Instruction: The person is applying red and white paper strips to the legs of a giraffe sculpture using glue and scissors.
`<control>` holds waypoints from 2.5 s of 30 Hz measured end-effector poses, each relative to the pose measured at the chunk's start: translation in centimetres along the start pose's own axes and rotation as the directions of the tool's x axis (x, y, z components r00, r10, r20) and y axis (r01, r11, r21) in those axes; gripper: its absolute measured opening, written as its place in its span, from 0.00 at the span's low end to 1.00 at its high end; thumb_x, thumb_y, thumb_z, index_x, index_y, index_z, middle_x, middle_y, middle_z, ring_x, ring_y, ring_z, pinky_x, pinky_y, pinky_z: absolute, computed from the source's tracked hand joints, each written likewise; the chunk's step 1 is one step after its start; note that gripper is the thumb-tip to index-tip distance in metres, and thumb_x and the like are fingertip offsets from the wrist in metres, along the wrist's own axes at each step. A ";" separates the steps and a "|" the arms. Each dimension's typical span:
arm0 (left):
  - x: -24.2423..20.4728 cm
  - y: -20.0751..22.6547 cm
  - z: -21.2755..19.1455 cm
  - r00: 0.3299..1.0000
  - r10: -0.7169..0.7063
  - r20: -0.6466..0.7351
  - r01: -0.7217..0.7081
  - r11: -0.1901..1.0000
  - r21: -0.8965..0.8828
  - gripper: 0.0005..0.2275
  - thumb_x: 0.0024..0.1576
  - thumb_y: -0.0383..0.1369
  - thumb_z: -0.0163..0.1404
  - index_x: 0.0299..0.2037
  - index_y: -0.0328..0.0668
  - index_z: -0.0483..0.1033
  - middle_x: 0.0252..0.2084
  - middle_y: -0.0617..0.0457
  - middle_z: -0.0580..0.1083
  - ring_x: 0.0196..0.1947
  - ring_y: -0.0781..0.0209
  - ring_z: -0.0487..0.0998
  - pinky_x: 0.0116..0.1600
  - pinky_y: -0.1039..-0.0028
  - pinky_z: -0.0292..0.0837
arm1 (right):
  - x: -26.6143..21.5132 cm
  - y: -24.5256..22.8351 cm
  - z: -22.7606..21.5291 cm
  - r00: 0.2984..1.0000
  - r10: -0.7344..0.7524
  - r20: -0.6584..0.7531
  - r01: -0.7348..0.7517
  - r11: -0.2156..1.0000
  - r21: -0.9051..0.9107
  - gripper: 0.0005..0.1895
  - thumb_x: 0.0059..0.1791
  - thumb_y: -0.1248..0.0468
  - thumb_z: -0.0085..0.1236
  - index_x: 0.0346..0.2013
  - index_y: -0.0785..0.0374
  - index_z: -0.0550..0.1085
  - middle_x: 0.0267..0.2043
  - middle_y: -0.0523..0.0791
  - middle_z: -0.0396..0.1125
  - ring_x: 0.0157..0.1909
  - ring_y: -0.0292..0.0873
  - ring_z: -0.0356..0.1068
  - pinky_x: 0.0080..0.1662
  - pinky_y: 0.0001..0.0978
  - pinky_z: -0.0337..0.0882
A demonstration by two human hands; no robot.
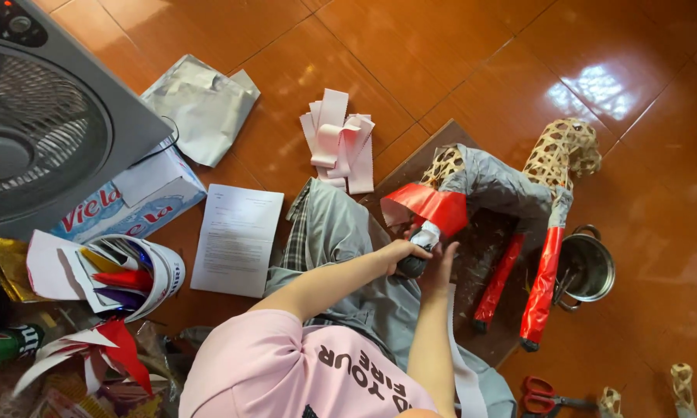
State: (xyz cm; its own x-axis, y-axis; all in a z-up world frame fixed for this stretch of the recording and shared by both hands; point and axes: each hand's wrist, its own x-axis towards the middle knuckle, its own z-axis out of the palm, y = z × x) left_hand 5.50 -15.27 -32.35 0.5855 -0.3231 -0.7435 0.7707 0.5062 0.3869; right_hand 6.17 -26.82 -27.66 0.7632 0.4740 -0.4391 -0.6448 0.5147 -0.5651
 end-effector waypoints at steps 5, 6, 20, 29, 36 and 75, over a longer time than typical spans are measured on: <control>-0.1 -1.0 -0.7 0.999 -0.028 0.027 0.028 1.000 -0.010 0.15 0.47 0.32 0.66 0.41 0.37 0.77 0.30 0.47 0.77 0.24 0.55 0.78 0.30 0.62 0.79 | 0.4 -2.5 2.2 0.975 -0.160 -0.156 0.152 0.986 -0.060 0.41 0.50 0.30 0.36 0.65 0.54 0.66 0.63 0.42 0.68 0.62 0.47 0.67 0.61 0.43 0.65; -0.4 -1.0 -0.7 0.999 -0.017 0.035 0.017 1.000 -0.004 0.16 0.46 0.32 0.67 0.42 0.38 0.77 0.30 0.48 0.77 0.25 0.55 0.79 0.31 0.62 0.79 | 1.5 -2.5 0.2 0.960 -0.226 -0.166 0.217 0.974 -0.069 0.40 0.51 0.31 0.38 0.65 0.56 0.66 0.64 0.44 0.67 0.63 0.47 0.67 0.63 0.43 0.65; -1.3 -0.8 -0.9 1.000 -0.013 0.003 0.013 0.994 0.112 0.21 0.43 0.36 0.68 0.45 0.39 0.76 0.36 0.50 0.78 0.32 0.57 0.80 0.38 0.61 0.78 | 9.2 -7.7 -13.0 0.993 -0.005 0.119 -0.040 0.929 0.367 0.33 0.58 0.38 0.56 0.18 0.55 0.61 0.15 0.37 0.51 0.16 0.33 0.47 0.20 0.25 0.48; -1.5 -1.0 -0.8 1.000 -0.015 -0.016 0.017 0.991 0.129 0.20 0.43 0.36 0.68 0.44 0.40 0.78 0.36 0.51 0.78 0.32 0.57 0.80 0.38 0.61 0.78 | 10.7 -8.2 -10.4 0.917 -0.020 -0.398 0.090 0.983 0.159 0.08 0.53 0.58 0.63 0.33 0.55 0.75 0.19 0.37 0.64 0.16 0.34 0.57 0.20 0.25 0.58; -1.5 -1.2 -1.0 0.999 0.032 0.018 -0.034 0.991 0.133 0.21 0.45 0.36 0.67 0.47 0.41 0.78 0.38 0.51 0.78 0.35 0.58 0.79 0.38 0.63 0.78 | 2.3 -6.2 1.1 0.947 -0.295 -0.123 0.317 0.916 0.245 0.19 0.56 0.59 0.55 0.59 0.64 0.73 0.58 0.50 0.74 0.58 0.50 0.74 0.60 0.48 0.74; -4.7 3.3 -5.5 0.914 0.403 -0.032 -0.369 0.799 -0.475 0.09 0.57 0.31 0.59 0.47 0.43 0.78 0.40 0.53 0.80 0.35 0.63 0.82 0.37 0.74 0.80 | -15.1 -7.5 -1.9 0.496 -0.842 -0.211 0.706 0.533 -0.467 0.14 0.61 0.62 0.55 0.58 0.67 0.72 0.61 0.49 0.70 0.61 0.46 0.69 0.64 0.43 0.71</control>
State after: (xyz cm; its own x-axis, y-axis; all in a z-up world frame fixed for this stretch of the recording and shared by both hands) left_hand 3.93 -7.65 -30.59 0.8383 -0.0657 -0.5412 0.2803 0.9034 0.3245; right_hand -0.45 -39.23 -18.08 0.9305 -0.3492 0.1108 0.2147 0.2749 -0.9372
